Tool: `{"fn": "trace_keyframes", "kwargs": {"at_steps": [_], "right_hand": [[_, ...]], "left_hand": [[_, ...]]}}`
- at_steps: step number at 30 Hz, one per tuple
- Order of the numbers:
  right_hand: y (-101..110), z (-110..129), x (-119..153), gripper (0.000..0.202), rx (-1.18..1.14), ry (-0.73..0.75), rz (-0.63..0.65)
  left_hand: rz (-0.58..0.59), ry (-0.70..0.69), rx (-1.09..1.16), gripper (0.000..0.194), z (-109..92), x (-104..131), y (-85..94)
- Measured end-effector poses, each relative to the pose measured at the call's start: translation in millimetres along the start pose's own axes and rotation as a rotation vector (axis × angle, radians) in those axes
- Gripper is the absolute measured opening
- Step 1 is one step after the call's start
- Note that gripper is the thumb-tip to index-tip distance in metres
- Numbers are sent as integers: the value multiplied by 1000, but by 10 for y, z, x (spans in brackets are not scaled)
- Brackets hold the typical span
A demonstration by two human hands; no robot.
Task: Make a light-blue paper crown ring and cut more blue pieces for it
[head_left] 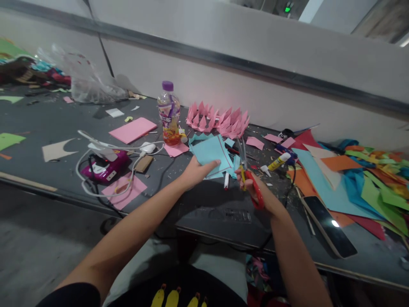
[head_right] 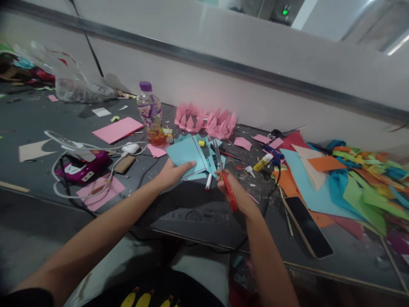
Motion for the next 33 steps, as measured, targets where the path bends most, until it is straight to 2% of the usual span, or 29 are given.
{"fn": "trace_keyframes", "kwargs": {"at_steps": [3, 6, 10, 15, 20, 23, 27, 33], "right_hand": [[6, 23, 69, 33, 106, -23, 72], [14, 9, 124, 32, 211, -22, 177], [7, 12, 153, 29, 310, 7, 235], [-39, 91, 156, 25, 334, 20, 226], [-49, 104, 168, 31, 346, -22, 238], [-43, 98, 170, 34, 335, -14, 247], [-43, 111, 161, 33, 339, -1, 240], [-57, 105, 165, 29, 319, -55, 230]], "left_hand": [[-133, -46, -43, 43, -27, -24, 67], [-179, -100, -106, 41, -44, -28, 102], [-227, -195, -158, 36, -80, -12, 118], [-177, -203, -170, 38, -106, 16, 88], [-137, -208, -159, 31, -95, 21, 59], [-136, -199, -159, 34, -77, 15, 54], [-129, -221, -161, 29, -62, 11, 52], [-120, -227, -160, 27, -47, 6, 52]]}}
Point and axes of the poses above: each hand's wrist, its own x-axis away from the middle knuckle, its own y-axis out of the back of the hand, z = x × y, the point moved 2 cm from there along -x, towards the middle knuckle, and after that the axes turned 6 degrees about -z, right-handed, at the moved point
